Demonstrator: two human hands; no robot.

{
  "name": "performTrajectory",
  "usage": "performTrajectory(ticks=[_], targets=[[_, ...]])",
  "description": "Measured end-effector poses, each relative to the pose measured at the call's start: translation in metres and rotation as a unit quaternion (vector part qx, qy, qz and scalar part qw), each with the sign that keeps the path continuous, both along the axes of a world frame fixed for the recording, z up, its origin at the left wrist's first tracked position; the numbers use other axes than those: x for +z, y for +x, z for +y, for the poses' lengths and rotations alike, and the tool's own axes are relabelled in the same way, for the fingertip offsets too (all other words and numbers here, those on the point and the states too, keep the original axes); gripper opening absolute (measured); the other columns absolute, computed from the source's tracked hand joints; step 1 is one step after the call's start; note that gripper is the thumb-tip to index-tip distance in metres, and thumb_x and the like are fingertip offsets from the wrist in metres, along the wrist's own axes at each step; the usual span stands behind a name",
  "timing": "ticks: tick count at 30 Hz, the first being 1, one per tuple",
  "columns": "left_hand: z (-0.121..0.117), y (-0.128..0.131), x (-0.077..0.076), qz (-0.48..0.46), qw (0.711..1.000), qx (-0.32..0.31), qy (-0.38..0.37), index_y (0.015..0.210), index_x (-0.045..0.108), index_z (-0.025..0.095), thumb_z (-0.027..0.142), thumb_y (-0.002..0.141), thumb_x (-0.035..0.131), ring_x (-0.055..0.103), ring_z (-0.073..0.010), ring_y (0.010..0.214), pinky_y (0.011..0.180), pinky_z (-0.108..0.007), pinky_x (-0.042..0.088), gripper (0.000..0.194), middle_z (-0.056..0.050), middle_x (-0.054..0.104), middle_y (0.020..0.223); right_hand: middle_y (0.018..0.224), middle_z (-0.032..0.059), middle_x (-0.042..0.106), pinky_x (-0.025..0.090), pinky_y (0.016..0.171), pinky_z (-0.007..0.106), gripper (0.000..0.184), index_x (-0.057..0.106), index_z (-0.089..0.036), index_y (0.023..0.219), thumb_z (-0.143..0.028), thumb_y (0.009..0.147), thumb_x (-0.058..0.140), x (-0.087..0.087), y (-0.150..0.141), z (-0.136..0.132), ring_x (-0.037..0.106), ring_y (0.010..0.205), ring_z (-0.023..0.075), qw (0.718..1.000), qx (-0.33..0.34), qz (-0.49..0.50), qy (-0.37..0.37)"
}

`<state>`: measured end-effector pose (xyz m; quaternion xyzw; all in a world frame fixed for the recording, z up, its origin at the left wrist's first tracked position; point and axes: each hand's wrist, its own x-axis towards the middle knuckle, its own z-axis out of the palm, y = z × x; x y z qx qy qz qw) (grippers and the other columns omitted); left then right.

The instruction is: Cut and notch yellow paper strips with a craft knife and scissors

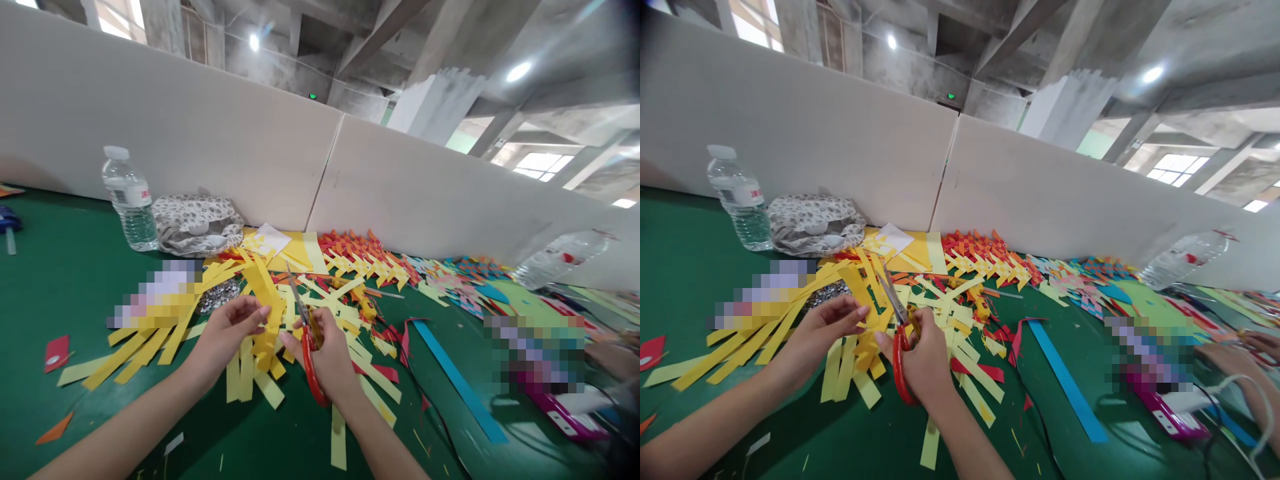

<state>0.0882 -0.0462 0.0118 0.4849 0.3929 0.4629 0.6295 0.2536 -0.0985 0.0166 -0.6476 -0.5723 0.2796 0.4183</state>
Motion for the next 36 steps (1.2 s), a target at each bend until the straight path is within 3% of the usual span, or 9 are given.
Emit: performTrajectory(ticks=[3, 7, 14, 25, 30, 36], targets=[[0.0032, -0.0034, 0.0021, -0.020, 0.999, 0.046, 0.012, 0.078, 0.061, 0.019, 0.037, 0.069, 0.071, 0.057, -0.0124, 0.073, 0.069, -0.024, 0.051, 0.023, 0.002, 0.057, 0.075, 0.066, -0.0035, 0.054, 0.036, 0.054, 0.028, 0.042, 0.045, -0.025, 0.096, -0.038, 0.064, 0.068, 0.0026, 0.0001, -0.0022, 0.052, 0.059, 0.0176, 0.984, -0.021, -0.175, -0.002], [0.0022, -0.0042, 0.0042, -0.039, 0.997, 0.061, 0.026, 0.077, 0.061, 0.019, 0.036, 0.069, 0.071, 0.057, -0.0120, 0.072, 0.070, -0.024, 0.051, 0.022, 0.002, 0.058, 0.074, 0.069, -0.0011, 0.054, 0.035, 0.055, 0.027, 0.044, 0.044, -0.024, 0.100, -0.043, 0.066, 0.065, 0.0011, -0.0019, -0.0025, 0.054, 0.064, 0.0199, 0.970, -0.005, -0.242, -0.018], [-0.0004, -0.0008, 0.0019, -0.040, 0.998, 0.039, 0.027, 0.075, 0.062, 0.018, 0.035, 0.069, 0.071, 0.056, -0.0110, 0.068, 0.065, -0.022, 0.051, 0.020, 0.003, 0.058, 0.071, 0.068, -0.0029, 0.053, 0.032, 0.053, 0.025, 0.042, 0.042, -0.025, 0.097, -0.042, 0.066, 0.065, -0.0003, -0.0021, -0.0018, 0.051, 0.061, 0.0166, 0.975, 0.014, -0.220, -0.033], [-0.0030, 0.0011, 0.0025, -0.063, 0.997, 0.037, 0.005, 0.075, 0.062, 0.018, 0.033, 0.069, 0.072, 0.056, -0.0104, 0.068, 0.066, -0.021, 0.051, 0.020, 0.002, 0.059, 0.073, 0.072, -0.0029, 0.054, 0.028, 0.048, 0.022, 0.035, 0.041, -0.023, 0.086, -0.033, 0.063, 0.066, -0.0037, -0.0006, -0.0025, 0.043, 0.053, 0.0114, 0.986, 0.027, -0.162, 0.001], [-0.0031, 0.0008, 0.0016, -0.070, 0.997, 0.023, -0.009, 0.075, 0.061, 0.019, 0.033, 0.070, 0.071, 0.055, -0.0094, 0.068, 0.068, -0.020, 0.050, 0.018, 0.003, 0.057, 0.073, 0.062, -0.0056, 0.048, 0.026, 0.045, 0.022, 0.030, 0.041, -0.023, 0.079, -0.033, 0.064, 0.065, -0.0043, -0.0004, -0.0024, 0.040, 0.050, 0.0107, 0.987, 0.025, -0.155, 0.034], [-0.0022, 0.0001, 0.0016, -0.081, 0.997, 0.011, -0.015, 0.076, 0.061, 0.019, 0.032, 0.071, 0.071, 0.055, -0.0093, 0.069, 0.067, -0.020, 0.050, 0.017, 0.004, 0.057, 0.072, 0.056, -0.0081, 0.041, 0.025, 0.045, 0.022, 0.035, 0.035, -0.024, 0.075, -0.036, 0.064, 0.066, -0.0008, -0.0012, -0.0025, 0.036, 0.048, 0.0104, 0.984, 0.027, -0.177, 0.020]])
